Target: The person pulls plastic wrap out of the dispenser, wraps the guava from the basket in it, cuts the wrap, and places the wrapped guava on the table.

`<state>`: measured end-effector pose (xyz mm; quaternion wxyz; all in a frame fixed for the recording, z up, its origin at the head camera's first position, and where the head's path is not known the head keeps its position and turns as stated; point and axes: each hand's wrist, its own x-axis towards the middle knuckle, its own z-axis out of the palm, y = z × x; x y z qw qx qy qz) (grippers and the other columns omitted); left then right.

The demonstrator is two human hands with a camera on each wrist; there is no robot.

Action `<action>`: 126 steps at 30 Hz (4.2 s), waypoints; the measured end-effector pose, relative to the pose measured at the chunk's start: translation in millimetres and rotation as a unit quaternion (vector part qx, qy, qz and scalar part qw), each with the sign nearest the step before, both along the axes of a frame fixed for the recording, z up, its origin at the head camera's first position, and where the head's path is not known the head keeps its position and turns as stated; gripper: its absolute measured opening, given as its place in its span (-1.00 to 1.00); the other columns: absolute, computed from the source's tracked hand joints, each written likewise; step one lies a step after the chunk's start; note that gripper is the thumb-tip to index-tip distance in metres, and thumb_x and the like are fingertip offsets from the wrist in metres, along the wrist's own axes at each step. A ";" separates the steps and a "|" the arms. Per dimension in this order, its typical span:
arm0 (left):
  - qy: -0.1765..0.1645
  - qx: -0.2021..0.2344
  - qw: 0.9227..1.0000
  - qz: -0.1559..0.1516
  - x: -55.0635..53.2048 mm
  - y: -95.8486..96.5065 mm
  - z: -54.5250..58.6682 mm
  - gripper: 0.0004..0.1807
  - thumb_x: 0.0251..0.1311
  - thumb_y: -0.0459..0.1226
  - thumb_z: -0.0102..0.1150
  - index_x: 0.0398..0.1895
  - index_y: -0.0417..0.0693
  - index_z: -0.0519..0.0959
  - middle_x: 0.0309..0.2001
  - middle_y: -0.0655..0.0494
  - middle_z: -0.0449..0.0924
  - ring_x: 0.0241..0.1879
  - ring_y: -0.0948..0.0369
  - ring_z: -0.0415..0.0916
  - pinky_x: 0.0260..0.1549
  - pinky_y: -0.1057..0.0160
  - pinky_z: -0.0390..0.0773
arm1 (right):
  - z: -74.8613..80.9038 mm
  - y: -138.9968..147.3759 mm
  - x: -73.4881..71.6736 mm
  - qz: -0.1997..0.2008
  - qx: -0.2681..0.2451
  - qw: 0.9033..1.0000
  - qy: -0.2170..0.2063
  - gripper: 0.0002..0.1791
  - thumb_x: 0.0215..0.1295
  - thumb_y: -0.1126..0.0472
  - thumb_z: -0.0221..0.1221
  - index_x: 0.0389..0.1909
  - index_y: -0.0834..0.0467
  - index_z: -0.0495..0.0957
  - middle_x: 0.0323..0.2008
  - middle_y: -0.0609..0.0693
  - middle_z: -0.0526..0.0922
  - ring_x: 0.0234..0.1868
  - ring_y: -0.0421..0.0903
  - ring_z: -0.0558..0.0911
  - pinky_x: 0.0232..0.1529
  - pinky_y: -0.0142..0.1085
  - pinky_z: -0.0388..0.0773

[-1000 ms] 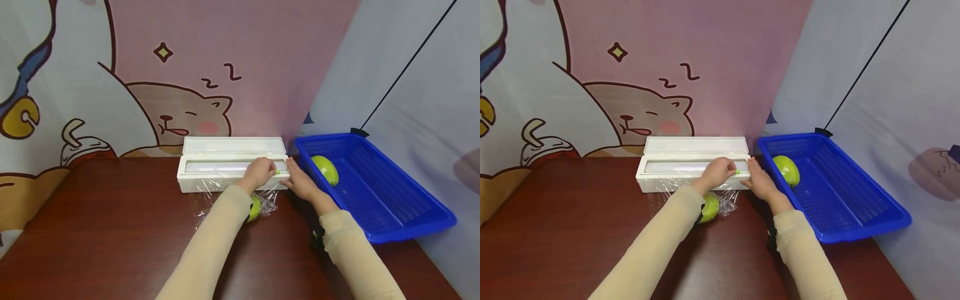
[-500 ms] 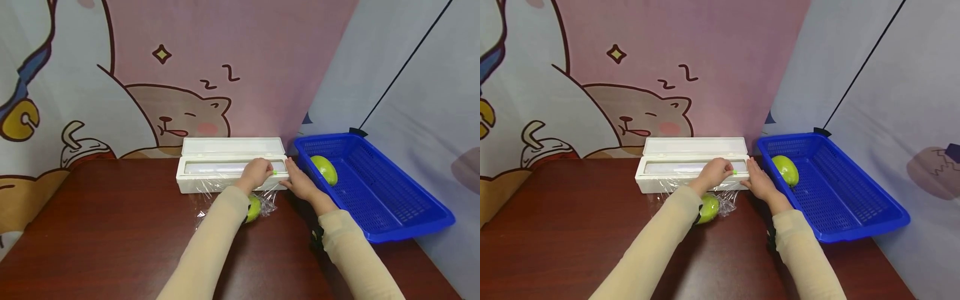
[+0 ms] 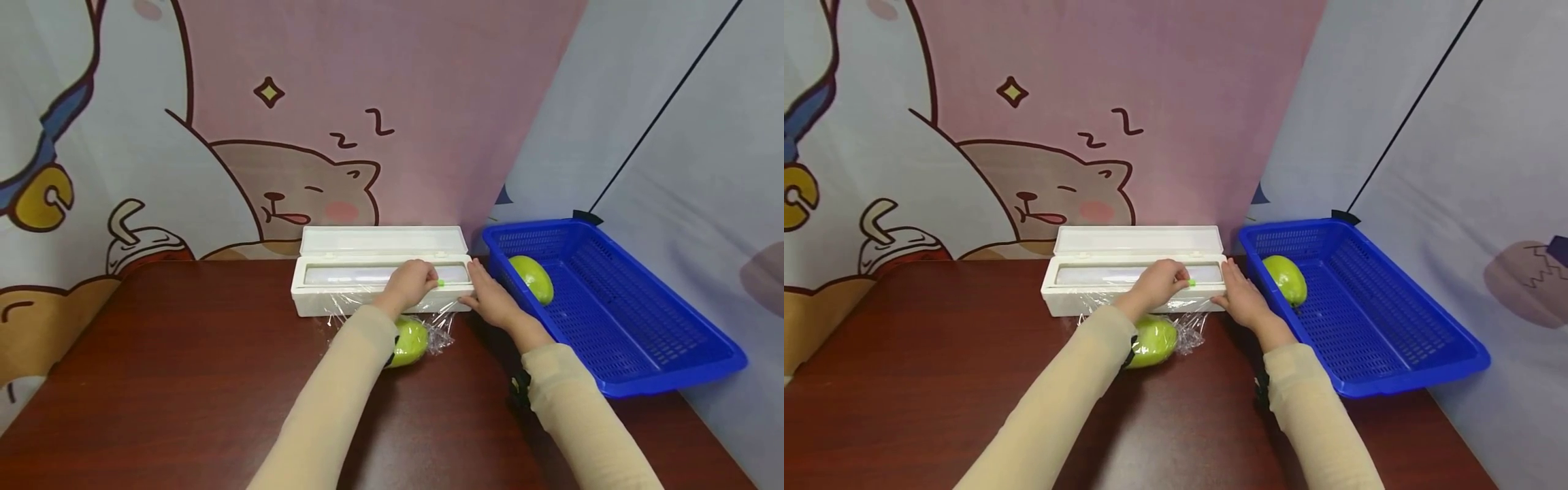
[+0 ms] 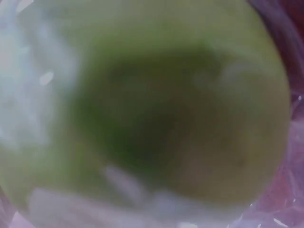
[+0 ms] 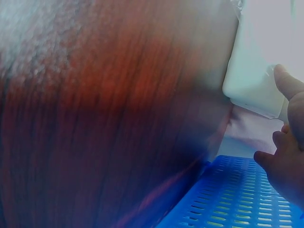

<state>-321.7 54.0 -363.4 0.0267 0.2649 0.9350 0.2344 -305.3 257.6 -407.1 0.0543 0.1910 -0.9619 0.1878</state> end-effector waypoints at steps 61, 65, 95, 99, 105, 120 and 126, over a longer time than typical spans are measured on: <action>-0.030 0.108 0.993 -0.034 -3.0 -35.2 -8.6 -0.87 0.21 -0.32 0.14 -0.26 -0.22 0.60 -0.26 -0.04 0.64 -0.21 0.14 0.56 -0.10 0.29 0.54 | 1.4 -1.2 -0.2 -0.015 0.012 1.000 -0.019 -0.17 0.29 0.16 0.13 0.37 0.45 -0.10 0.37 0.48 -0.05 0.38 0.37 0.04 0.34 0.17 0.06; -0.034 0.092 0.994 -0.039 -2.8 -44.5 -6.7 -0.85 0.22 -0.31 0.13 -0.23 -0.23 0.60 -0.23 -0.05 0.64 -0.19 0.13 0.57 -0.08 0.29 0.54 | 1.0 -5.5 -0.5 -0.011 0.014 1.000 -0.023 -0.16 0.29 0.16 0.13 0.38 0.45 -0.11 0.37 0.48 -0.05 0.38 0.37 0.04 0.34 0.17 0.06; 0.007 0.074 0.997 0.009 4.6 -144.9 0.5 -0.88 0.19 -0.33 0.16 -0.33 -0.24 0.61 -0.36 -0.04 0.64 -0.32 0.16 0.53 -0.21 0.21 0.54 | 6.7 1.1 -2.6 0.000 0.013 1.000 -0.022 -0.16 0.30 0.18 0.11 0.38 0.46 -0.14 0.37 0.50 -0.10 0.38 0.40 -0.01 0.33 0.19 0.03; -0.002 0.092 0.996 0.018 7.7 -155.7 -1.7 -0.88 0.20 -0.35 0.15 -0.31 -0.26 0.61 -0.34 -0.06 0.63 -0.30 0.15 0.54 -0.21 0.20 0.54 | 6.0 3.9 -1.0 -0.002 0.012 1.000 -0.027 -0.16 0.30 0.17 0.10 0.38 0.46 -0.14 0.37 0.50 -0.11 0.37 0.41 -0.01 0.33 0.20 0.03; -0.002 0.084 0.996 0.021 8.5 -162.3 -5.8 -0.88 0.20 -0.35 0.15 -0.31 -0.24 0.61 -0.33 -0.05 0.64 -0.28 0.15 0.54 -0.20 0.20 0.54 | 3.4 1.0 2.1 0.002 0.006 1.000 -0.025 -0.17 0.30 0.17 0.11 0.37 0.47 -0.12 0.36 0.53 -0.10 0.35 0.43 0.02 0.31 0.22 0.05; 0.004 0.080 0.995 0.060 11.5 -206.4 -8.0 -0.90 0.17 -0.36 0.18 -0.33 -0.25 0.60 -0.37 -0.05 0.61 -0.32 0.14 0.50 -0.25 0.17 0.51 | 1.1 1.2 -1.4 0.002 0.010 0.999 -0.036 -0.17 0.31 0.18 0.10 0.38 0.48 -0.15 0.37 0.51 -0.11 0.38 0.41 -0.02 0.33 0.20 0.01; 0.009 0.114 0.989 0.089 15.0 -225.2 -12.3 -0.90 0.16 -0.38 0.19 -0.33 -0.28 0.60 -0.37 -0.09 0.61 -0.33 0.12 0.49 -0.28 0.21 0.49 | 2.8 5.6 -2.2 -0.001 0.013 0.999 -0.044 -0.15 0.31 0.16 0.10 0.38 0.47 -0.16 0.38 0.50 -0.13 0.39 0.40 -0.05 0.33 0.21 -0.02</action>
